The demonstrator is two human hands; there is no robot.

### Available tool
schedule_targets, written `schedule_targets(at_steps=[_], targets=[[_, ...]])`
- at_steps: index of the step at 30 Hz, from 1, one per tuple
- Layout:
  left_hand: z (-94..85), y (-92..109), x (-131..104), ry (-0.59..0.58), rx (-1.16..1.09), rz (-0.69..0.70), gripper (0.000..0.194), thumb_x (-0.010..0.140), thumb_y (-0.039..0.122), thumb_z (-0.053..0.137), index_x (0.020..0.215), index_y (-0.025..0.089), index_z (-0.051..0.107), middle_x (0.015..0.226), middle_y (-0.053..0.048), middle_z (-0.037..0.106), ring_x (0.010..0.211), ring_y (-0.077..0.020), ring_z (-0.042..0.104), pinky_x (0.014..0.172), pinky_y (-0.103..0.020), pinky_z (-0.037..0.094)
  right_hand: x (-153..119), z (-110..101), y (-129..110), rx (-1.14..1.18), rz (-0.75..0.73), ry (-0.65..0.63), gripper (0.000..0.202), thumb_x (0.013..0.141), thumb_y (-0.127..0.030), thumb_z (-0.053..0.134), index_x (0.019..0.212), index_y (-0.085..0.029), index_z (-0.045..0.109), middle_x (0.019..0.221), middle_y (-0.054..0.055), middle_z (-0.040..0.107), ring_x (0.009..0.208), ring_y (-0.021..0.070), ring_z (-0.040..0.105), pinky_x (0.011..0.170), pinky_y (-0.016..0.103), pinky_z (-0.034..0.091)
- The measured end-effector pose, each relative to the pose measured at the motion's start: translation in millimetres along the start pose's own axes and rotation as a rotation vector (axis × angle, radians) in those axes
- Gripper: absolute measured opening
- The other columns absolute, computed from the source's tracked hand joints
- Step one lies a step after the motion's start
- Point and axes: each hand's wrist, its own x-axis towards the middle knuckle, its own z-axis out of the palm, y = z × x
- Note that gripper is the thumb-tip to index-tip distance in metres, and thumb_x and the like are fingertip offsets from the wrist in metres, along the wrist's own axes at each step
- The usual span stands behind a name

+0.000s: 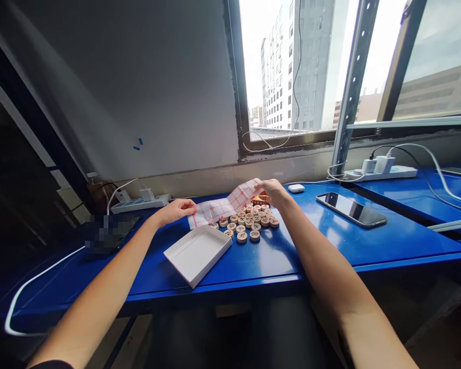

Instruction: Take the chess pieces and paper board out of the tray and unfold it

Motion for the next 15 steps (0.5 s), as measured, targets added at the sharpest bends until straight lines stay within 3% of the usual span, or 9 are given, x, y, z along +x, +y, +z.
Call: schedule_targets(at_steps=[6, 11, 15], targets=[[-9.4, -17, 2, 0.168, -0.011, -0.035, 0.034, 0.063, 0.046, 0.067, 0.077, 0.015, 0.064, 0.079, -0.003, 0.064, 0.079, -0.0197, 0.055, 0.070, -0.027, 0.040, -6, 3, 3, -0.171, -0.001, -0.077, 0.007, 0.059, -0.015, 0.065, 0.066, -0.013, 0.065, 0.073, 0.011, 0.068, 0.064, 0.0188, 0.063, 0.055, 0.028, 0.049], [-0.1, -21, 2, 0.151, -0.084, -0.077, 0.037, 0.057, 0.047, 0.069, 0.072, 0.015, 0.062, 0.070, -0.003, 0.062, 0.067, -0.0166, 0.054, 0.062, -0.026, 0.039, 0, -2, 7, -0.352, -0.139, -0.037, 0.010, 0.059, -0.019, 0.062, 0.066, -0.014, 0.066, 0.062, 0.005, 0.064, 0.057, 0.0149, 0.056, 0.049, 0.024, 0.040], [4.5, -23, 3, 0.130, -0.130, -0.078, 0.036, 0.056, 0.045, 0.071, 0.073, 0.014, 0.062, 0.067, -0.001, 0.061, 0.064, -0.0142, 0.052, 0.059, -0.025, 0.038, 3, -4, 5, -0.503, -0.281, 0.058, 0.012, 0.061, -0.023, 0.060, 0.067, -0.014, 0.066, 0.061, 0.002, 0.061, 0.059, 0.0138, 0.053, 0.055, 0.024, 0.038]])
